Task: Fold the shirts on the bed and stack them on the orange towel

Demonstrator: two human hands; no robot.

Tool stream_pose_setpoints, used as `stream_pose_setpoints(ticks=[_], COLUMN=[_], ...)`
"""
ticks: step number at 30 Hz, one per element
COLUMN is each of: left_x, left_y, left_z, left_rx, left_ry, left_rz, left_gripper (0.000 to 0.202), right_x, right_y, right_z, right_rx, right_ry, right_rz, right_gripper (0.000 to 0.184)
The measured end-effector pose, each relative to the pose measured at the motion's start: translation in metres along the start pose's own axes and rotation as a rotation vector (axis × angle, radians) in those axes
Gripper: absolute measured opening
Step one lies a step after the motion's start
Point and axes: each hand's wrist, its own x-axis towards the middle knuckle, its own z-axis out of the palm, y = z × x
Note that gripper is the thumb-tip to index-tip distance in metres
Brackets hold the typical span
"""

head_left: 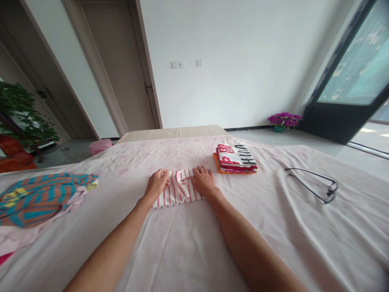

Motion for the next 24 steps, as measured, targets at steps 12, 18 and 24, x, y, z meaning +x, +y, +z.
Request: stream_pose_setpoints(ticks=[12, 18, 24], left_x=[-0.014, -0.017, -0.01], left_y=[-0.019, -0.021, -0.026], left_z=[0.028, 0.024, 0.003], left_rx=[0.792, 0.754, 0.505], left_ry=[-0.114, -0.182, 0.15], left_rz=[0.511, 0.565, 0.4], left_gripper=[0.058, 0.059, 0.046], right_x=[0.0, 0.002, 0.011], right_y=[-0.003, -0.005, 0.018], right_z=[-0.002, -0.007, -0.029], right_rx=[-0.039, -0.054, 0.102], right_ry=[-0.037, -0.053, -0.101], right_rz=[0.002, 0.024, 0.194], right_gripper=[0.043, 0.039, 0.042])
